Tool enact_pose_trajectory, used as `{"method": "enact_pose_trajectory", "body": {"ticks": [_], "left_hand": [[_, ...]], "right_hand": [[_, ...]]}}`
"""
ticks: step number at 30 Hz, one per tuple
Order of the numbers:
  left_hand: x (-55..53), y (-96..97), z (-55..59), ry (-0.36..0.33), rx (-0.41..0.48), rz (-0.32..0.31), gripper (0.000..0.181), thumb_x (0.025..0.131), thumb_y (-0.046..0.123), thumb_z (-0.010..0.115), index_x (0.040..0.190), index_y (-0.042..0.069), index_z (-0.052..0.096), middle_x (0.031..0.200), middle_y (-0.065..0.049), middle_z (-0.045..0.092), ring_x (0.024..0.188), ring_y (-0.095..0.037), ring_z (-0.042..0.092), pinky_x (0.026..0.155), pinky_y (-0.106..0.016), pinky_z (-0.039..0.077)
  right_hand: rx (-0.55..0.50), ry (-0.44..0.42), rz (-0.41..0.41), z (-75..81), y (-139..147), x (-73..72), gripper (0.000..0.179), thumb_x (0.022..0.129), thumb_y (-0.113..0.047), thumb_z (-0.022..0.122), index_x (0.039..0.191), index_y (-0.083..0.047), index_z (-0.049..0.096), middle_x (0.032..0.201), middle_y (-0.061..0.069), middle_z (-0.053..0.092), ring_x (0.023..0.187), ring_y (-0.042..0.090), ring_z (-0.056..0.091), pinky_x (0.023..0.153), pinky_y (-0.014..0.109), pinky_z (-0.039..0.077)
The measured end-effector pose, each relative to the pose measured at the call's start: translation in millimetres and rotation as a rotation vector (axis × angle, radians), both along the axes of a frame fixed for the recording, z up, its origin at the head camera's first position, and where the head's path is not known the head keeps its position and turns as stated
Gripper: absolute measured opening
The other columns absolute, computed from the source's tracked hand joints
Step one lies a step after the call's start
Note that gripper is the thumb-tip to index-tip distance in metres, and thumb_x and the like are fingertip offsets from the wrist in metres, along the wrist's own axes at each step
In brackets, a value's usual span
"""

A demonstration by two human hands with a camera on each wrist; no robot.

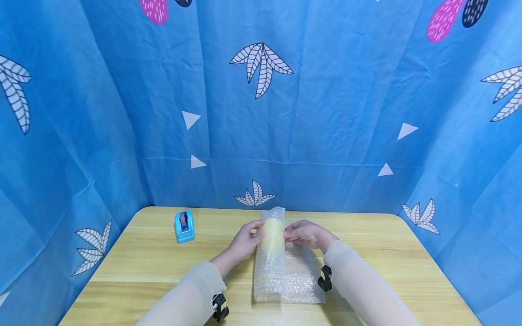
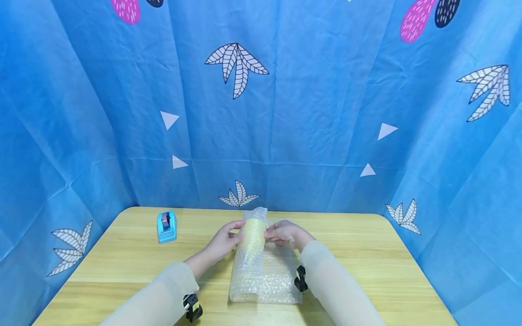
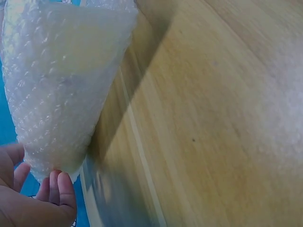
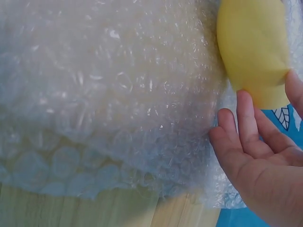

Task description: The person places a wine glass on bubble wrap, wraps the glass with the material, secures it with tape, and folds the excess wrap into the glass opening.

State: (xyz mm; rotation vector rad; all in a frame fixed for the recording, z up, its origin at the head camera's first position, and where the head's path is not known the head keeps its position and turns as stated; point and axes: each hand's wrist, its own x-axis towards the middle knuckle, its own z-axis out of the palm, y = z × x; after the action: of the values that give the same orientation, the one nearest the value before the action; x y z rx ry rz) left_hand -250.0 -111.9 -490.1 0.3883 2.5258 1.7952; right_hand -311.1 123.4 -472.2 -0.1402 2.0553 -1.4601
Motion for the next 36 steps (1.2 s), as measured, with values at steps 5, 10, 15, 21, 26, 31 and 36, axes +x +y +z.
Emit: {"method": "enact_pose_trajectory", "body": {"ticks": [5, 10, 15, 21, 26, 31, 36], "left_hand": [[2.3, 0.3, -1.1, 0.083, -0.034, -0.011, 0.041, 0.102, 0.009, 0.055, 0.142, -0.002, 0.051, 0.128, -0.028, 0.049, 0.101, -0.033, 0.063, 0.086, -0.036, 0.057], [0.6, 5.3, 0.1, -0.02, 0.036, 0.021, 0.046, 0.099, 0.003, 0.059, 0.144, -0.002, 0.048, 0.134, -0.027, 0.046, 0.109, -0.04, 0.061, 0.089, -0.038, 0.057], [1.0, 8.5, 1.3, -0.055, 0.049, 0.043, 0.046, 0.099, 0.002, 0.06, 0.142, -0.006, 0.047, 0.138, -0.027, 0.044, 0.112, -0.043, 0.059, 0.089, -0.038, 0.058], [3.3, 9.3, 5.0, -0.038, 0.044, 0.048, 0.045, 0.098, 0.003, 0.061, 0.14, -0.005, 0.049, 0.138, -0.027, 0.044, 0.113, -0.044, 0.058, 0.089, -0.038, 0.058], [3.5, 10.2, 4.0, -0.012, 0.04, 0.052, 0.046, 0.097, 0.004, 0.064, 0.139, -0.007, 0.05, 0.137, -0.028, 0.045, 0.111, -0.045, 0.059, 0.087, -0.039, 0.058], [2.1, 13.2, 1.4, 0.011, 0.003, 0.075, 0.045, 0.096, 0.007, 0.066, 0.138, -0.004, 0.053, 0.135, -0.027, 0.046, 0.109, -0.04, 0.061, 0.084, -0.036, 0.059], [0.6, 17.7, -0.3, 0.003, -0.04, 0.093, 0.044, 0.096, 0.009, 0.066, 0.138, 0.001, 0.055, 0.132, -0.023, 0.048, 0.107, -0.034, 0.059, 0.084, -0.036, 0.058]], "right_hand": [[-0.009, -0.001, -0.018, 0.0, 1, 0.8, 0.044, 0.097, -0.008, 0.066, 0.132, 0.014, 0.052, 0.118, 0.018, 0.067, 0.121, 0.037, 0.059, 0.112, 0.051, 0.039], [-0.003, 0.002, -0.043, -2.5, 4, 0.8, 0.042, 0.095, -0.006, 0.067, 0.13, 0.013, 0.054, 0.119, 0.018, 0.065, 0.117, 0.033, 0.061, 0.111, 0.05, 0.041], [-0.019, -0.002, -0.085, -4.3, 6, 2.4, 0.044, 0.094, -0.006, 0.069, 0.132, 0.01, 0.052, 0.122, 0.018, 0.062, 0.115, 0.031, 0.061, 0.109, 0.05, 0.043], [-0.083, 0.013, -0.193, -4.4, 5, 4.3, 0.037, 0.089, 0.002, 0.072, 0.116, 0.003, 0.047, 0.096, 0.008, 0.055, 0.088, 0.023, 0.059, 0.085, 0.039, 0.052], [-0.092, 0.074, -0.207, -1.0, 2, 6.3, 0.025, 0.086, 0.007, 0.072, 0.102, 0.002, 0.054, 0.084, 0.003, 0.051, 0.075, 0.016, 0.052, 0.072, 0.035, 0.051], [-0.07, 0.087, -0.211, -1.2, 1, 5.0, 0.023, 0.086, 0.008, 0.071, 0.106, 0.005, 0.06, 0.086, 0.004, 0.057, 0.079, 0.017, 0.057, 0.079, 0.045, 0.056], [-0.064, 0.08, -0.21, -1.2, 2, 5.8, 0.024, 0.086, 0.009, 0.069, 0.108, 0.007, 0.061, 0.09, 0.008, 0.062, 0.084, 0.02, 0.061, 0.087, 0.052, 0.055]]}}
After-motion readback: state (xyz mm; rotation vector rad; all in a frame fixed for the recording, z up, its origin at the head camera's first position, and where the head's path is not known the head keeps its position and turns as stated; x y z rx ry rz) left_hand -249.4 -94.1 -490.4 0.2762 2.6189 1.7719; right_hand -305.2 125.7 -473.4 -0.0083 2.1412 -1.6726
